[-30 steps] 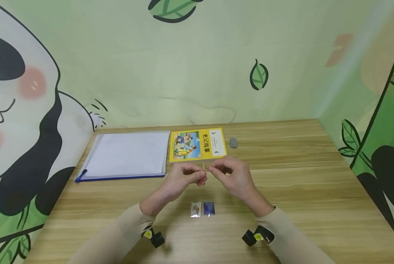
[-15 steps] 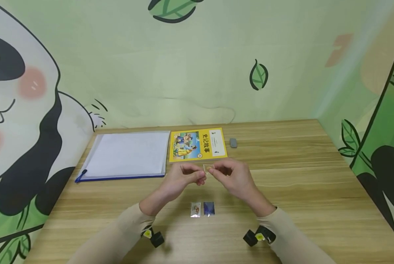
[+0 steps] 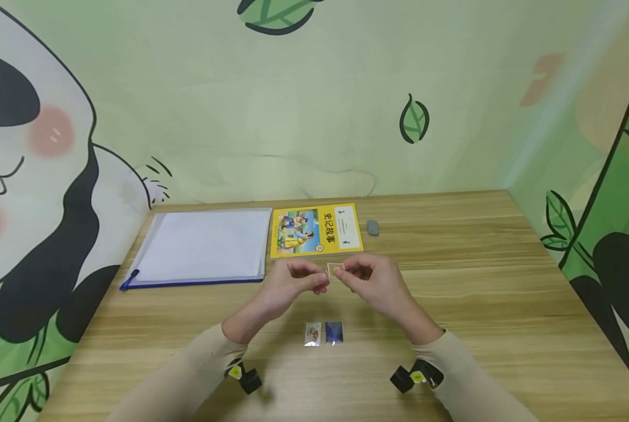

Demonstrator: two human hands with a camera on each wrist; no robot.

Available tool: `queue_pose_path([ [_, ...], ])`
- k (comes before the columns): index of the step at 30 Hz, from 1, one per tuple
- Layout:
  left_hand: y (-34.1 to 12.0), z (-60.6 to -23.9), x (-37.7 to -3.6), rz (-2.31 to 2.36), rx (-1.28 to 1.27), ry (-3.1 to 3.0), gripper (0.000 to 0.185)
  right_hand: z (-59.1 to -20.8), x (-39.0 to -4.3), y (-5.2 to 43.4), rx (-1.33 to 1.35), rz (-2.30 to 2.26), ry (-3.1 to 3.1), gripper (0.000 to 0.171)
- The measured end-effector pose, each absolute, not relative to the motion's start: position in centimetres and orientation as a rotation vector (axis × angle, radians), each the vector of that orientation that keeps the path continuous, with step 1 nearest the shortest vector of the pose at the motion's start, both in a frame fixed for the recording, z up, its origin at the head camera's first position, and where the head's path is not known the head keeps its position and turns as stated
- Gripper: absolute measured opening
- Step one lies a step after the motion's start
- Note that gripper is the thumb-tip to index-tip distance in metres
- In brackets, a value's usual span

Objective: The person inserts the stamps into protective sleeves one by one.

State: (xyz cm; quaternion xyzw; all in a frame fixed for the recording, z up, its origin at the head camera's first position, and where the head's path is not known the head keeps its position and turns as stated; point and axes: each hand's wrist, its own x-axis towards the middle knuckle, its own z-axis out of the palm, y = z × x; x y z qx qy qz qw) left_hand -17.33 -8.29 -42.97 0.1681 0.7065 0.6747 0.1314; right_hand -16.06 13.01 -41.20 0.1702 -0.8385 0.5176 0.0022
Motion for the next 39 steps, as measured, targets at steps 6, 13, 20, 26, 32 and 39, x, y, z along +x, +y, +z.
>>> queue_pose_path([
  [6, -8.31, -42.98, -17.32, 1.944, 0.474, 2.063, 0.016, -41.07, -16.12, 13.04, 0.535, 1.687, -2.639, 0.013],
  [13, -8.22, -42.87, -17.18, 1.939, 0.505, 2.052, 0.015, -40.91, -16.17, 12.87, 0.501, 1.724, -2.65, 0.014],
  [20, -8.26, -42.99, -17.19, 1.946, 0.527, 2.053, 0.015, -40.91, -16.14, 12.75, 0.498, 1.699, -2.644, 0.014],
  [26, -8.29, -42.97, -17.3, 1.954, 0.499, 2.049, 0.017, -41.12, -16.15, 12.93, 0.518, 1.685, -2.643, 0.014],
  [32, -8.2, -42.85, -17.34, 1.965, 0.465, 2.04, 0.016, -41.24, -16.26, 13.19, 0.508, 1.714, -2.673, 0.016],
  [39, -8.12, -42.77, -17.33, 1.977, 0.44, 2.028, 0.015, -41.13, -16.31, 13.37, 0.485, 1.791, -2.707, 0.019],
])
